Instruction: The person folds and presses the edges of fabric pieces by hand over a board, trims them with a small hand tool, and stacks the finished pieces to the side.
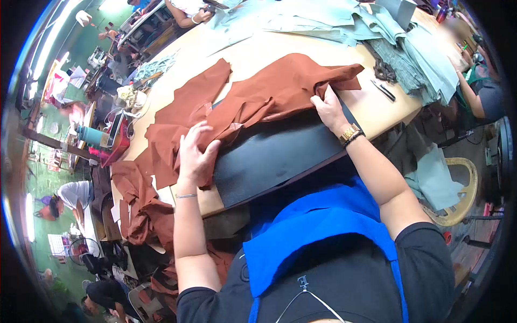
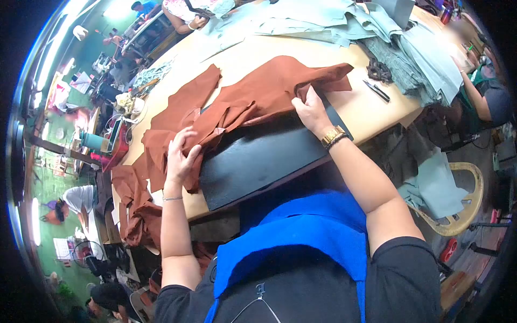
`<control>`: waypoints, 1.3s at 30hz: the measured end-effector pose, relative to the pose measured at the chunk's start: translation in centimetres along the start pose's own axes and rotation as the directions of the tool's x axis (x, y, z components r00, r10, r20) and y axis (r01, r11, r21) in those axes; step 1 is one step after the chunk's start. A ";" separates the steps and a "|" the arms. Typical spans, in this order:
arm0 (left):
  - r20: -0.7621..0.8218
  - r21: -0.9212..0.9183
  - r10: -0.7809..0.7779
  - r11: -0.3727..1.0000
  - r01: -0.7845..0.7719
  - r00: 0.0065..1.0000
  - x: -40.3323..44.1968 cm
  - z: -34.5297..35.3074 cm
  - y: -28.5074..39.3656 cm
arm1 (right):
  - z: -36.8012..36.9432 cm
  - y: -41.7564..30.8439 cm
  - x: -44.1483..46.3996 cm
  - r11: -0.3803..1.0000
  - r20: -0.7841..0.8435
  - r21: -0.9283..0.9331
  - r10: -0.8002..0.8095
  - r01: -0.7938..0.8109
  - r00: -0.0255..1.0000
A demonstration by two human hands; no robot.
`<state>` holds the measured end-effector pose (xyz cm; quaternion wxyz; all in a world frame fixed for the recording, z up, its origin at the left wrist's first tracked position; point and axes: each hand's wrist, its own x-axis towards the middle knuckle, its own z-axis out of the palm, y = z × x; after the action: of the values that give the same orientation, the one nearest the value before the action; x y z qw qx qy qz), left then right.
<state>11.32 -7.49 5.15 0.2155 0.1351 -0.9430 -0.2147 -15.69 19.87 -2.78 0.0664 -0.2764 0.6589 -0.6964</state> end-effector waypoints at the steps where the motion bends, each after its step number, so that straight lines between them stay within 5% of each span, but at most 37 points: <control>1: -0.006 -0.013 0.009 1.000 -0.010 1.000 0.8 0.9 1.4 | 0.1 -0.2 -0.1 0.999 0.022 0.035 0.001 -0.002 1.000; 3: -0.024 -0.044 0.024 0.999 -0.025 0.999 2.7 3.3 3.7 | 0.0 -0.8 -0.2 0.995 0.072 0.098 -0.002 -0.005 0.997; 7: -0.011 0.177 -0.037 0.983 0.038 0.999 5.0 8.9 6.3 | 0.1 0.5 0.2 0.996 0.077 0.088 -0.027 0.021 0.997; 9: 0.110 0.240 -0.063 0.970 0.035 0.992 5.9 10.2 5.9 | 0.1 0.7 0.4 0.997 0.056 0.081 -0.008 0.004 0.998; 12: 0.086 0.023 -0.183 0.983 0.181 0.979 6.9 10.2 5.0 | 0.3 0.8 0.3 0.983 0.036 0.181 0.028 -0.034 0.999; 13: -0.003 -0.184 -0.257 0.950 0.252 0.966 6.9 9.9 4.7 | 0.1 1.1 0.4 0.988 0.018 0.150 0.017 -0.019 1.000; 15: -0.087 -0.622 -0.542 0.685 0.380 0.836 6.8 8.4 3.8 | 0.2 1.8 0.6 0.996 -0.008 0.092 -0.005 0.006 1.000; 17: -0.371 -0.665 -0.578 0.712 0.226 0.727 6.9 8.1 -4.9 | 0.1 0.9 0.4 0.994 0.014 0.112 0.015 -0.017 1.000; 19: -0.216 -0.960 -0.813 0.279 0.036 0.540 6.0 3.0 -4.8 | 0.3 0.8 0.3 0.993 0.025 0.120 0.018 -0.021 1.000; 21: -0.158 -0.987 -0.804 0.117 -0.108 0.573 4.4 -0.4 -11.7 | 0.1 1.3 0.5 0.993 0.018 0.115 0.006 -0.008 1.000; 23: -0.227 -0.963 -0.863 0.131 -0.234 0.452 2.7 -3.3 -11.6 | 0.3 1.2 0.5 0.978 -0.037 0.202 -0.043 0.050 0.998; 24: -0.334 -0.933 -0.890 0.264 -0.245 0.312 3.2 -4.2 -6.6 | 0.4 0.9 0.5 0.960 -0.065 0.272 -0.045 0.061 0.997; 27: -0.494 -0.658 -0.566 0.740 0.142 0.660 1.5 -4.0 -11.8 | 0.0 1.1 0.7 0.953 -0.071 0.303 0.011 0.011 0.997; 28: -0.360 -0.393 -0.389 0.887 0.240 0.848 1.3 -3.8 -11.9 | 0.0 1.4 0.7 0.960 -0.073 0.280 0.044 -0.022 0.996; 29: -0.323 0.051 -0.418 0.888 0.456 0.849 -0.3 -2.7 -11.6 | 0.0 1.6 0.7 0.965 -0.075 0.256 0.077 -0.055 0.994; 31: -0.230 0.077 -0.604 0.771 0.633 0.763 -1.9 -0.6 -10.1 | 0.4 0.4 0.5 0.929 -0.089 0.369 0.046 -0.010 0.995; 33: -0.051 0.045 -0.629 0.775 0.631 0.776 -2.9 0.7 -9.2 | 0.4 0.4 0.3 0.922 -0.091 0.386 0.064 -0.024 0.994; 35: -0.125 0.143 -0.461 0.868 0.475 0.879 -3.3 2.2 -8.0 | 0.0 0.9 0.5 0.946 -0.072 0.312 0.121 -0.093 0.990; 37: -0.161 -0.209 -0.389 0.912 0.354 0.907 -3.0 3.3 -7.9 | 0.0 1.1 0.4 0.948 -0.063 0.298 0.140 -0.116 0.988; 38: -0.128 -0.502 -0.410 0.812 0.298 0.903 -2.9 4.0 -7.1 | 0.1 1.1 0.4 0.940 -0.068 0.324 0.132 -0.103 0.989; 39: -0.119 -0.534 -0.431 0.787 0.308 0.894 -3.2 3.6 -7.1 | 0.3 1.2 0.5 0.933 -0.075 0.350 0.121 -0.088 0.990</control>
<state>13.59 -11.34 -2.19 0.3062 0.2819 -0.7766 -0.4729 -16.30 19.28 -3.75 0.1193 -0.1914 0.5425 -0.8092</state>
